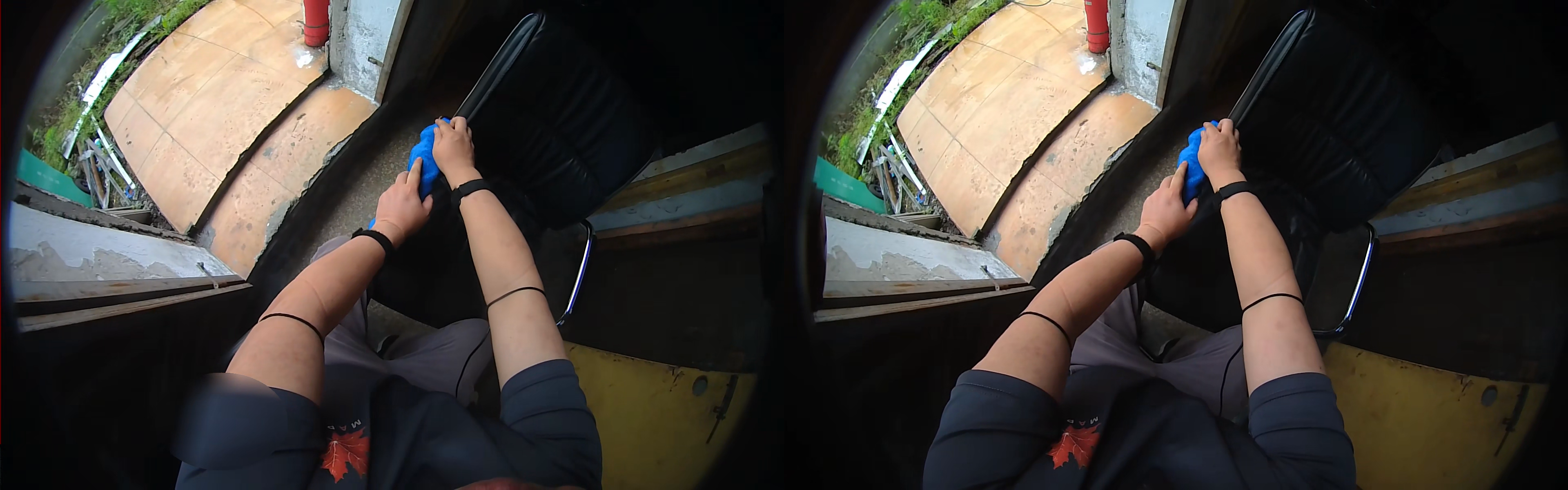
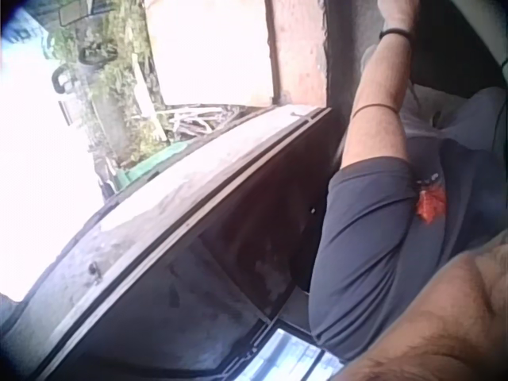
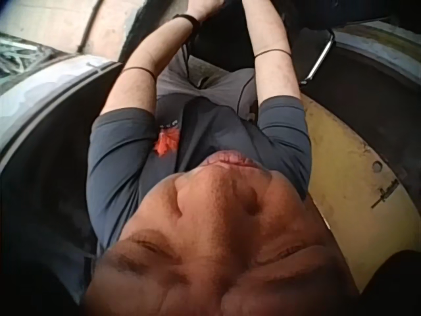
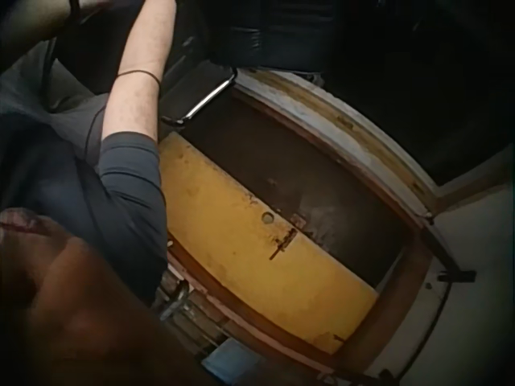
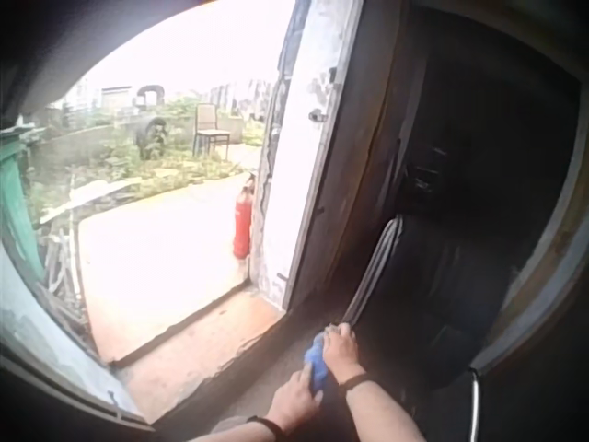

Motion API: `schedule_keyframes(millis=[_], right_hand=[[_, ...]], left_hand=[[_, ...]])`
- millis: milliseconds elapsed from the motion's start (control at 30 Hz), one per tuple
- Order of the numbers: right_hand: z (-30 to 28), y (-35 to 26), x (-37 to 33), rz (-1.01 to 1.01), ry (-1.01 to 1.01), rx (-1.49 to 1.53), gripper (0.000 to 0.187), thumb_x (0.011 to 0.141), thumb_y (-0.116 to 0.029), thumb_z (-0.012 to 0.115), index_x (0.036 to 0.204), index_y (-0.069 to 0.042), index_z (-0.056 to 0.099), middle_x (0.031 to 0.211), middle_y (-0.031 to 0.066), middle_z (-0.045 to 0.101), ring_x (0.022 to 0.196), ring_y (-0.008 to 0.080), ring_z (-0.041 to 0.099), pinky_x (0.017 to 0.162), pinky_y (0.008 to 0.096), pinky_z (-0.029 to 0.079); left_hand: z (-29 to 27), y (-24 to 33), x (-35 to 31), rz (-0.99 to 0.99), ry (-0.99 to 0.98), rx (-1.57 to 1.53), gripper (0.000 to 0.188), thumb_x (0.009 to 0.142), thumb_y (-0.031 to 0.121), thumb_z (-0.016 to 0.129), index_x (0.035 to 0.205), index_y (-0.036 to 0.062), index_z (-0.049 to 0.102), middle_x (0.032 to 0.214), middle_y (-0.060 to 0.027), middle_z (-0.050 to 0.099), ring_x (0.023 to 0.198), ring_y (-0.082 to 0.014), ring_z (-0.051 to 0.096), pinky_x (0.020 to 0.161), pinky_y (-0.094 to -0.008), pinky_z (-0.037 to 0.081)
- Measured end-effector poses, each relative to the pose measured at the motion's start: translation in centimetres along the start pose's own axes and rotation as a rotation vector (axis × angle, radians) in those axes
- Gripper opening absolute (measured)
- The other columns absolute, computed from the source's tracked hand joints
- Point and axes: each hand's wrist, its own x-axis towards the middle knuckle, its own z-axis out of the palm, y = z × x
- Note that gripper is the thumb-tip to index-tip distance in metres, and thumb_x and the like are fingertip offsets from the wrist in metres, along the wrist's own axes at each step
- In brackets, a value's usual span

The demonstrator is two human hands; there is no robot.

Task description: Wiping down an upholstered black chair using a blue cleaning cloth.

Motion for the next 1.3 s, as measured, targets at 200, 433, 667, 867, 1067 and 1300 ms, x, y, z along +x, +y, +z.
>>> schedule_keyframes(millis=[200, 433, 667, 867, 1067, 1300], right_hand=[[-0.4, -0.8, -2.0, -0.069, -0.105, 0.073, 0.021, 0.090, -0.031, 0.061, 0.099, -0.015, 0.073, 0.115, 0.0142, 0.051, 0.106, 0.0365, 0.055, 0.092, 0.0457, 0.049], [-1.4, -2.8, -5.4, -0.109, -0.167, 0.167, 0.020, 0.089, -0.027, 0.064, 0.093, -0.010, 0.074, 0.104, 0.0132, 0.057, 0.094, 0.0331, 0.063, 0.083, 0.0431, 0.053], [-1.9, -1.3, -3.7, -0.123, -0.035, 0.052, 0.021, 0.091, -0.025, 0.064, 0.106, -0.015, 0.074, 0.100, 0.0109, 0.057, 0.092, 0.0304, 0.061, 0.080, 0.0411, 0.052], [-1.2, -0.7, -2.3, 0.006, -0.104, 0.086, 0.021, 0.093, -0.024, 0.062, 0.109, -0.017, 0.073, 0.108, 0.0115, 0.055, 0.102, 0.0319, 0.058, 0.088, 0.0422, 0.051], [-1.4, -2.4, -5.4, -0.041, -0.137, 0.140, 0.018, 0.092, -0.023, 0.062, 0.101, -0.014, 0.075, 0.110, 0.0118, 0.056, 0.106, 0.0333, 0.056, 0.091, 0.0422, 0.050], [-2.9, -3.5, -8.2, 0.107, -0.250, 0.293, 0.023, 0.094, -0.021, 0.060, 0.113, -0.015, 0.073, 0.116, 0.0135, 0.056, 0.108, 0.0331, 0.058, 0.096, 0.0414, 0.048]], left_hand=[[0.1, -0.2, -0.2, -0.046, 0.026, -0.028, 0.081, 0.081, 0.031, 0.066, 0.150, 0.0109, 0.029, 0.122, -0.0220, 0.059, 0.103, -0.0397, 0.063, 0.089, -0.0456, 0.052], [0.6, -0.7, -0.1, -0.103, 0.034, -0.031, 0.083, 0.079, 0.033, 0.065, 0.148, 0.0054, 0.030, 0.120, -0.0227, 0.061, 0.104, -0.0392, 0.063, 0.090, -0.0452, 0.052], [0.2, 0.0, -0.2, -0.078, 0.005, -0.014, 0.082, 0.079, 0.032, 0.066, 0.148, 0.0057, 0.031, 0.127, -0.0224, 0.058, 0.110, -0.0377, 0.061, 0.092, -0.0438, 0.051], [0.8, -0.5, 0.0, -0.001, 0.045, -0.009, 0.079, 0.079, 0.030, 0.067, 0.148, 0.0064, 0.035, 0.132, -0.0201, 0.055, 0.113, -0.0362, 0.060, 0.095, -0.0432, 0.050], [1.0, -0.9, 0.0, -0.034, 0.066, 0.006, 0.072, 0.080, 0.031, 0.065, 0.143, 0.0041, 0.041, 0.125, -0.0200, 0.061, 0.108, -0.0368, 0.062, 0.092, -0.0430, 0.051], [1.6, -0.7, -0.1, -0.064, 0.083, 0.016, 0.045, 0.084, 0.034, 0.062, 0.114, 0.0022, 0.052, 0.110, -0.0208, 0.065, 0.100, -0.0389, 0.064, 0.085, -0.0464, 0.053]])
